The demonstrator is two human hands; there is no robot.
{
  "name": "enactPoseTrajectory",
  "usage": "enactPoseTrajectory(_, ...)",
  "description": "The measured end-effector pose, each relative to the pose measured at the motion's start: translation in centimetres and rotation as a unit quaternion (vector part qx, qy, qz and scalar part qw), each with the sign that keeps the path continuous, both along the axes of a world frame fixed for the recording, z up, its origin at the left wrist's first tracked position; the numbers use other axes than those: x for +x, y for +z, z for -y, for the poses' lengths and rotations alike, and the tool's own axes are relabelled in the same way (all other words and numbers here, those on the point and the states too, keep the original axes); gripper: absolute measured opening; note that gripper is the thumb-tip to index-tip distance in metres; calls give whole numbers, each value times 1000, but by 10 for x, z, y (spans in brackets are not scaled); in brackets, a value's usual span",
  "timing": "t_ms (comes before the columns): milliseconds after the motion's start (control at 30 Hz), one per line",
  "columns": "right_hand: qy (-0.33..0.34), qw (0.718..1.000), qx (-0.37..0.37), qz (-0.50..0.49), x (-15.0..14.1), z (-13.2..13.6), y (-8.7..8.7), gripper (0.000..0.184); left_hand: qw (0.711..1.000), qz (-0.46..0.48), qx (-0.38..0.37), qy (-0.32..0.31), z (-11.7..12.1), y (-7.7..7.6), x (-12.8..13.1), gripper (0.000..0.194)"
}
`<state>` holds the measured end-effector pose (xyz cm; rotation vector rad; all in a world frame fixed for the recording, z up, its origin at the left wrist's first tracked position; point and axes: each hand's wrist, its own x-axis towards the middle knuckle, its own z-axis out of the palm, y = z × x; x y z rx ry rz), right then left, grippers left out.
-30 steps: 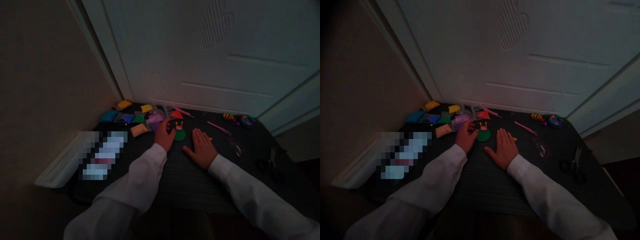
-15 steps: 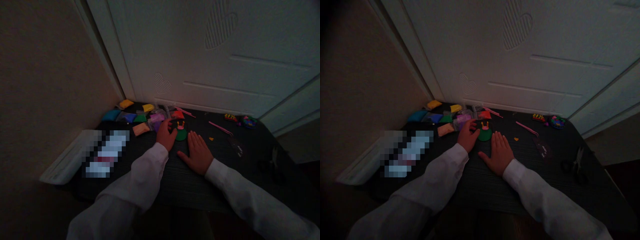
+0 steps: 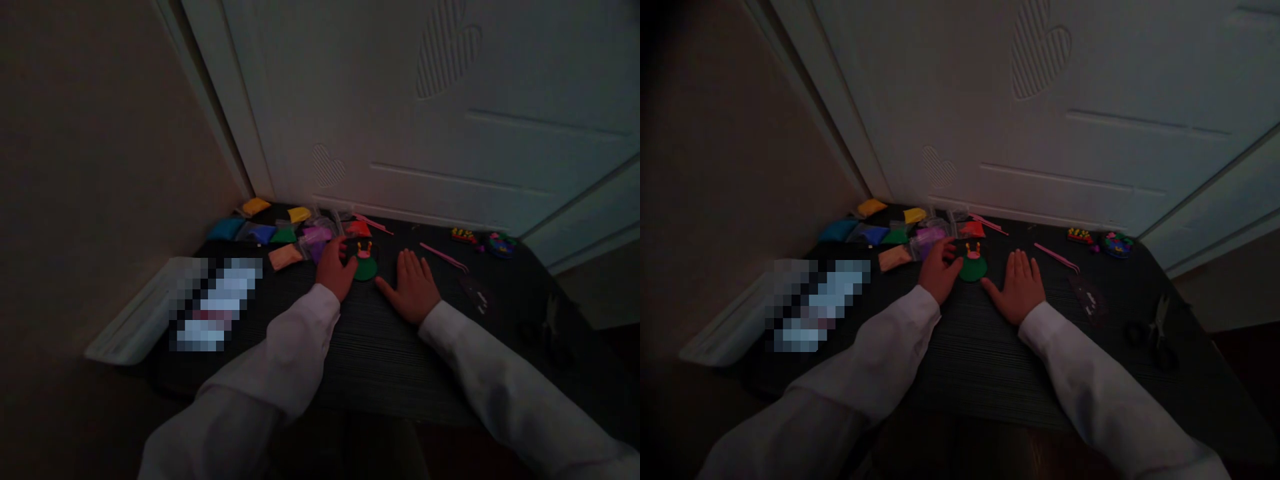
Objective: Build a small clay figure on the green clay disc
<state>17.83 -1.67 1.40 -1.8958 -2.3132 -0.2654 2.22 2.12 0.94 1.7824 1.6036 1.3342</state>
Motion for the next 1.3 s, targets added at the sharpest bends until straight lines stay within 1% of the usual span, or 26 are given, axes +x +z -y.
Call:
enactPoseTrajectory(67,-1,1000,1,0,-1,0,0,82,1000,1,-1,0,0,1,0,41)
enactPoseTrajectory(167,51,999,-9,3,-8,6,0,82,1000,5,-6,5,1,3,0,42)
enactPoseTrajectory(233,62,998,-12,3,-10,7,-1,82,1000,8,-7,7,1,3,0,43)
enactPoseTrajectory(267,52,999,-11,2,-8,6,-1,82,1000,9,-6,7,1,3,0,43)
enactPoseTrajectory(367,-7,1000,-2,-4,-3,-1,0,81,1000,9,-2,2,1,1,-1,44)
enactPoseTrajectory(400,-13,1000,1,-5,-3,-1,0,81,1000,9,-1,0,1,1,-1,44)
enactPoseTrajectory(433,-4,1000,0,-4,-4,1,0,82,1000,8,-1,0,1,0,-1,44)
enactPoseTrajectory(533,64,998,-10,5,-11,9,1,81,1000,10,-6,5,1,1,0,43)
enactPoseTrajectory(567,74,997,-12,6,-12,10,1,81,1000,11,-7,7,1,2,0,43)
enactPoseTrajectory(633,53,999,-9,5,-11,7,1,82,1000,12,-7,5,1,2,0,44)
enactPoseTrajectory(733,-10,1000,-1,-1,-5,-1,0,83,1000,12,-3,-1,1,2,0,44)
enactPoseTrajectory(800,-4,1000,-2,-2,-5,-1,-1,83,1000,13,-2,0,1,1,0,44)
enactPoseTrajectory(933,61,998,-15,3,-11,6,-1,82,1000,14,-4,6,2,1,0,45)
enactPoseTrajectory(967,55,998,-14,3,-11,6,-1,81,1000,13,-4,6,2,1,0,45)
enactPoseTrajectory(1067,-7,1000,-6,-4,-6,-1,-1,82,1000,12,-2,3,2,2,0,45)
enactPoseTrajectory(1100,-16,1000,-4,-5,-5,-3,-1,82,1000,13,-2,2,2,1,0,45)
enactPoseTrajectory(1133,-13,1000,-4,-4,-5,-3,-2,82,1000,13,-3,1,2,1,0,45)
enactPoseTrajectory(1267,55,998,-13,-1,-12,3,-1,81,1000,12,-7,1,1,1,0,46)
enactPoseTrajectory(1300,57,998,-12,-2,-13,3,-1,81,1000,13,-7,0,1,1,0,45)
